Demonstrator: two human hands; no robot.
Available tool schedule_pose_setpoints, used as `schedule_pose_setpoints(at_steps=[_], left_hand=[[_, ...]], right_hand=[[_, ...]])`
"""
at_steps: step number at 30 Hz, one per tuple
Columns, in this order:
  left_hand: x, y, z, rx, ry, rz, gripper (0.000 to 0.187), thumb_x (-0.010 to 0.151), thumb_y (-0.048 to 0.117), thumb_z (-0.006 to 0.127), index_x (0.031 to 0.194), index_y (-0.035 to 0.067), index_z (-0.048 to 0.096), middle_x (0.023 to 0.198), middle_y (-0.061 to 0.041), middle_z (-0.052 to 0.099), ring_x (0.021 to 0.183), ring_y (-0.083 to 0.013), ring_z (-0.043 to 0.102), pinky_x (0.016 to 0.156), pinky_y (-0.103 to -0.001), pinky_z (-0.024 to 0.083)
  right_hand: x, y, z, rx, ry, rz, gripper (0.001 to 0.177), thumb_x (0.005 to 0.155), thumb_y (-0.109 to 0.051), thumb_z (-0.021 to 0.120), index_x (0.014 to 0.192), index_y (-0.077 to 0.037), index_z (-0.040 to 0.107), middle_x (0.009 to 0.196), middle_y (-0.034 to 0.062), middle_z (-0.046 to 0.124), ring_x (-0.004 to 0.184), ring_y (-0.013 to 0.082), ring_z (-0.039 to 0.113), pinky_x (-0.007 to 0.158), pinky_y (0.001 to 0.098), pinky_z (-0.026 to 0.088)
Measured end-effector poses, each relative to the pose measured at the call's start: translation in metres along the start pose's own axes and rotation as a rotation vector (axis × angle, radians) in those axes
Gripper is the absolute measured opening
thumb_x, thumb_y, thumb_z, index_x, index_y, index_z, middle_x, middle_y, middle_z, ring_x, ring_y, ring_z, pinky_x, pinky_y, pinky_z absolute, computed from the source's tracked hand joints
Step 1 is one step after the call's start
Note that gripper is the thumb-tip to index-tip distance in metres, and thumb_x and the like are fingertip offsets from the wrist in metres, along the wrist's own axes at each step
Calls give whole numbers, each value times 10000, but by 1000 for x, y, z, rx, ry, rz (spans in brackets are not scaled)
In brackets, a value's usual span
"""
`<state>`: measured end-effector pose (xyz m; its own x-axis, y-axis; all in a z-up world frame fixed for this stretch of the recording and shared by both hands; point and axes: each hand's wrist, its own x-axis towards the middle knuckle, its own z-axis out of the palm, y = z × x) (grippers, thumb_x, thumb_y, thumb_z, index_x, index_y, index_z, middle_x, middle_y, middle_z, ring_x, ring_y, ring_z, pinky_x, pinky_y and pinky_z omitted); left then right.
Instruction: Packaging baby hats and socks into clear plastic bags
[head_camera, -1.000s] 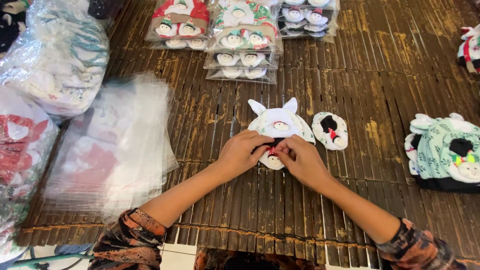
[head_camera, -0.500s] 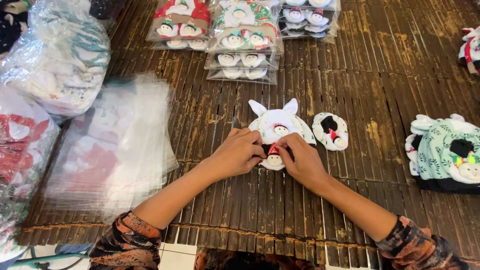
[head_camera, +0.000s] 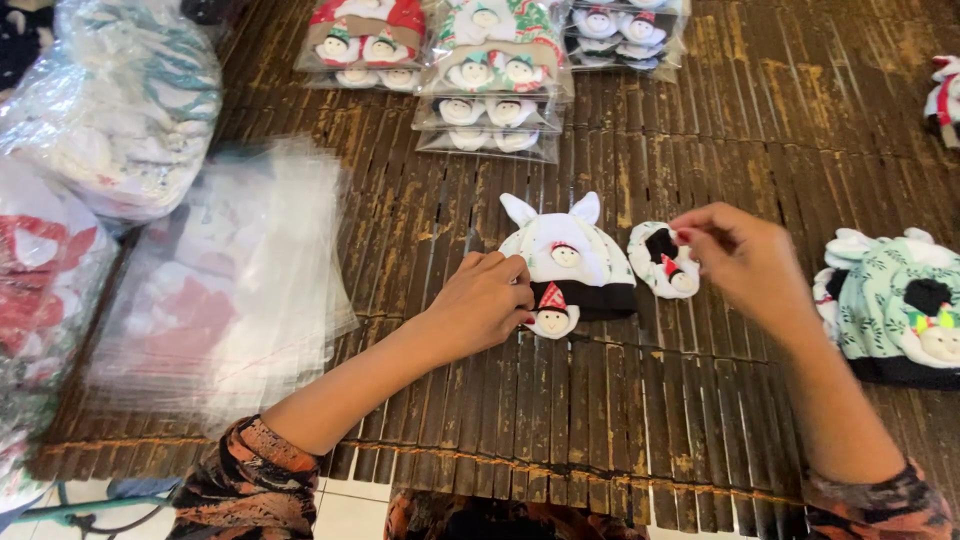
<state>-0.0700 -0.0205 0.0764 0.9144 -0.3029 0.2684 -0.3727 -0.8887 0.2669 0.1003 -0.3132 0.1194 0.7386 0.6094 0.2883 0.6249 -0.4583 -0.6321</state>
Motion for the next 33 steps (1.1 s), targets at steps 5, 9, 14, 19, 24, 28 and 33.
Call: schedule_pose_setpoints(at_steps=[5,9,14,19,24,28,33], left_hand=[[23,17,-4,-77,170,100,126,902,180,681,884,64,726,933,-43,601,891,-238,600,850,-364,474],[46,23,-1,-189,166,124,90,894,137,677,904,48,692,932,-65,607,888,-263,617,776,-372,509],[71,21,30,-100,-61,106,192,829,180,755,959,46,710,916,-132,630,898,-375,668,743,-460,574],[81,18,61,100,-69,127,232,780,164,806,960,60,704,871,-93,607,850,-315,662,681,-432,574],[94,8,60,16,-108,74,85,836,93,713,889,36,750,769,-126,669,781,-356,705,669,-473,590],[91,-2,42,-211,-189,-68,159,836,199,683,899,79,765,777,-126,726,830,-411,721,758,-536,573],[95,-16,48,-426,-196,-206,194,808,374,696,873,208,773,779,-27,753,873,-356,741,829,-476,562]], right_hand=[[-6,32,-6,-327,-179,197,191,952,-92,653,1119,-67,742,899,101,746,545,143,535,491,233,441],[-19,37,10,-305,-287,-102,649,727,-331,825,1314,-136,626,1508,83,543,1343,279,523,1125,449,400],[-24,29,14,-268,-270,-169,497,817,-126,763,1297,-49,657,1312,260,664,1165,444,647,1046,541,447],[-24,70,32,-231,-115,-205,364,897,-69,663,1257,-96,707,1182,172,733,1046,404,687,951,503,498],[-20,90,48,-184,47,-162,305,920,-78,718,1219,-133,740,1063,97,732,934,248,684,848,364,527],[-26,75,49,-39,301,-90,200,970,-4,743,1161,18,690,1099,172,687,939,336,678,769,423,539],[-36,-36,55,-107,211,-344,155,969,-101,510,838,-54,579,740,113,541,627,268,556,556,342,475]])
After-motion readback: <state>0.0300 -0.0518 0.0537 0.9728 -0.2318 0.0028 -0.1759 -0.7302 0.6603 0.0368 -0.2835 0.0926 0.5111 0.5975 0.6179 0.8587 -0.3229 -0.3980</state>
